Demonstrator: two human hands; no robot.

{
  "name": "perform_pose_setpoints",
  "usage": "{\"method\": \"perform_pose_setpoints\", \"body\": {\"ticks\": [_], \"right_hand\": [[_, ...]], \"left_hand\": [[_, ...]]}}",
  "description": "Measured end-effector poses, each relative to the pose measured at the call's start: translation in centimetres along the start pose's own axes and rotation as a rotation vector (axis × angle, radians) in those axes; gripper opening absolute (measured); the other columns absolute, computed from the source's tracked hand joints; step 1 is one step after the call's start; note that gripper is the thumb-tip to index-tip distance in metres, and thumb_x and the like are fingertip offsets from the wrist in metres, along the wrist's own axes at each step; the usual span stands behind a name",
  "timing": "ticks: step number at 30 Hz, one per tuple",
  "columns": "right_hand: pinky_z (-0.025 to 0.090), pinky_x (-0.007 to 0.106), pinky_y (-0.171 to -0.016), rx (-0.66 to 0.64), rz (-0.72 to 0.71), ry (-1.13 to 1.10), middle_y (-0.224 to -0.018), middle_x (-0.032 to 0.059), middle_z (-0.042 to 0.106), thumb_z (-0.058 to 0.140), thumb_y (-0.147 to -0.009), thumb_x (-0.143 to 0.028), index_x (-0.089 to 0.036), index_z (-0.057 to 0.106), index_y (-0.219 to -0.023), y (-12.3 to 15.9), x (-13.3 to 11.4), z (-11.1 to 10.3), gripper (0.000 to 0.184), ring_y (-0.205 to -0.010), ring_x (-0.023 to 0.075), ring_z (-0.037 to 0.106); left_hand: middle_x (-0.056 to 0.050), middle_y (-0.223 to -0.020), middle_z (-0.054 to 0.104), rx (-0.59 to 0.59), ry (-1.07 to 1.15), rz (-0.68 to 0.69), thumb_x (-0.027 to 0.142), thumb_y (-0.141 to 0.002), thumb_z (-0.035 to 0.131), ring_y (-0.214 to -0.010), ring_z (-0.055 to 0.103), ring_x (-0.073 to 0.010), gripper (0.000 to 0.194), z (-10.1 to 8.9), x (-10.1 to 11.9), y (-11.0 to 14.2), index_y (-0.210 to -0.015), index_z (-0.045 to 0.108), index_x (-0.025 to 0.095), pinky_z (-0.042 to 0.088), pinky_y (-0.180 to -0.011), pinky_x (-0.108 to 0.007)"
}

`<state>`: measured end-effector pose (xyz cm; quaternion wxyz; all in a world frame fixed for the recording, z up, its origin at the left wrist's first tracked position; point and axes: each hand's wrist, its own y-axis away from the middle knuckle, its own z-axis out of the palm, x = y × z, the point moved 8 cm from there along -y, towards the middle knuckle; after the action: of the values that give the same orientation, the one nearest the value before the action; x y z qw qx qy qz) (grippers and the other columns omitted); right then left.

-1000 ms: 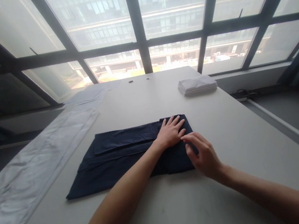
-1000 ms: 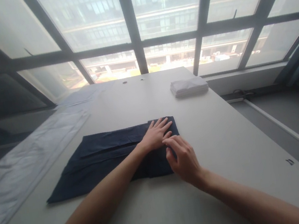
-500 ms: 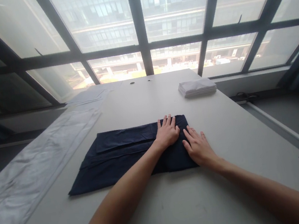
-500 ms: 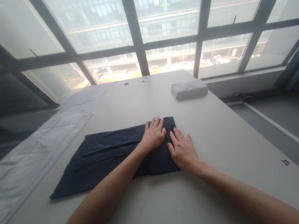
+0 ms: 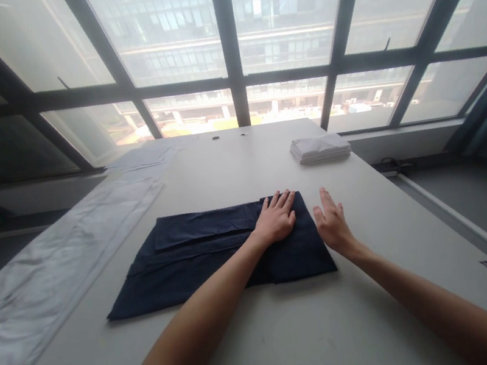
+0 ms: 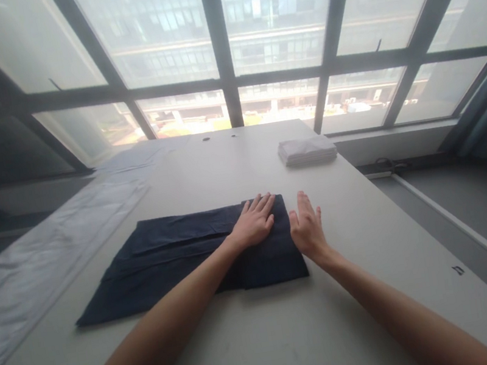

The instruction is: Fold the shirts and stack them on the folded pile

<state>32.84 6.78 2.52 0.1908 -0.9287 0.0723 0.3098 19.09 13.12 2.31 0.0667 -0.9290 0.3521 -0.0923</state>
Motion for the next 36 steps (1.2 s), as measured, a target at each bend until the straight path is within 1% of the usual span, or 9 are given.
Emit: {"method": "perform_pose_setpoints", "body": {"ticks": [3, 5, 8, 13, 17, 21, 24, 30, 36], "right_hand": [[0.015, 0.064, -0.119, -0.018, 0.011, 0.029, -0.164, 0.0184, 0.024, 0.023, -0.1, -0.035, -0.009, 0.02, -0.16, -1.9, -0.4, 0.5, 0.065, -0.153, 0.0297, 0.021], [0.016, 0.061, -0.121, -0.09, -0.064, 0.071, -0.165, 0.017, 0.022, 0.023, -0.1, -0.034, -0.008, 0.022, -0.159, -3.0, -1.6, 1.9, 0.064, -0.153, 0.028, 0.018], [0.014, 0.057, -0.122, -0.2, -0.181, 0.199, -0.167, 0.0147, 0.017, 0.025, -0.101, -0.033, -0.009, 0.021, -0.159, -4.0, -3.3, 4.2, 0.063, -0.155, 0.0256, 0.013], [0.01, 0.066, -0.119, -0.359, -0.118, 0.369, -0.165, 0.0174, 0.022, 0.021, -0.104, -0.037, -0.011, 0.026, -0.158, -4.8, -1.8, 6.7, 0.061, -0.154, 0.0296, 0.016], [0.003, 0.071, -0.116, -0.365, -0.069, 0.398, -0.162, 0.0202, 0.029, 0.021, -0.105, -0.041, -0.009, 0.036, -0.154, -5.9, -0.3, 6.2, 0.061, -0.153, 0.0322, 0.017], [0.009, 0.069, -0.117, -0.263, -0.045, 0.335, -0.163, 0.0205, 0.027, 0.023, -0.104, -0.036, -0.005, 0.041, -0.15, -6.6, -0.3, 4.2, 0.058, -0.153, 0.0321, 0.018], [0.017, 0.058, -0.121, -0.189, -0.108, 0.226, -0.164, 0.0179, 0.026, 0.023, -0.103, -0.032, -0.006, 0.036, -0.153, -5.1, -1.8, 3.2, 0.058, -0.153, 0.028, 0.019], [0.019, 0.048, -0.124, -0.333, -0.277, 0.143, -0.164, 0.0147, 0.027, 0.028, -0.1, -0.028, -0.006, 0.034, -0.155, 0.4, -4.2, 4.9, 0.059, -0.153, 0.0244, 0.021], [0.017, 0.046, -0.125, -0.337, -0.237, 0.163, -0.164, 0.0137, 0.025, 0.03, -0.097, -0.021, -0.005, 0.033, -0.155, 0.7, -3.8, 4.9, 0.061, -0.153, 0.0238, 0.02]], "left_hand": [[-0.014, -0.164, 0.027, 0.052, -0.033, -0.067, 0.037, -0.101, 0.031, -0.153, 0.02, -0.0282, 0.062, 0.0, -0.4, 0.1, -0.157, 0.03, 0.01, 0.017, -0.123, -0.052], [-0.017, -0.162, 0.032, 0.027, -0.052, -0.069, 0.037, -0.102, 0.03, -0.151, 0.025, -0.0289, 0.06, 0.3, -0.5, 0.0, -0.153, 0.037, 0.008, 0.018, -0.122, -0.051], [-0.018, -0.161, 0.033, 0.013, -0.06, -0.064, 0.037, -0.102, 0.028, -0.15, 0.029, -0.0286, 0.059, 0.5, -0.6, 0.0, -0.152, 0.039, 0.008, 0.022, -0.121, -0.05], [-0.016, -0.161, 0.035, 0.019, -0.053, -0.072, 0.038, -0.103, 0.028, -0.149, 0.03, -0.0263, 0.058, 0.5, -0.7, 0.1, -0.152, 0.04, 0.011, 0.021, -0.121, -0.048], [-0.015, -0.161, 0.034, 0.02, -0.044, -0.073, 0.04, -0.101, 0.032, -0.149, 0.031, -0.0265, 0.059, 0.4, -0.7, 0.1, -0.152, 0.04, 0.012, 0.022, -0.122, -0.047], [-0.016, -0.161, 0.034, 0.023, -0.042, -0.08, 0.039, -0.101, 0.032, -0.149, 0.031, -0.0274, 0.059, 0.3, -0.6, 0.0, -0.152, 0.041, 0.01, 0.022, -0.122, -0.047], [-0.017, -0.161, 0.034, 0.022, -0.044, -0.068, 0.037, -0.101, 0.031, -0.149, 0.031, -0.0282, 0.058, 0.1, -0.5, 0.0, -0.152, 0.04, 0.009, 0.022, -0.121, -0.048], [-0.015, -0.162, 0.032, -0.017, -0.058, -0.057, 0.035, -0.103, 0.026, -0.15, 0.028, -0.0274, 0.057, 0.3, -0.6, 0.1, -0.153, 0.038, 0.011, 0.022, -0.121, -0.048], [-0.014, -0.162, 0.032, -0.011, -0.042, -0.061, 0.035, -0.103, 0.027, -0.15, 0.029, -0.0267, 0.056, 0.3, -0.7, -0.1, -0.153, 0.039, 0.011, 0.023, -0.121, -0.046]]}}
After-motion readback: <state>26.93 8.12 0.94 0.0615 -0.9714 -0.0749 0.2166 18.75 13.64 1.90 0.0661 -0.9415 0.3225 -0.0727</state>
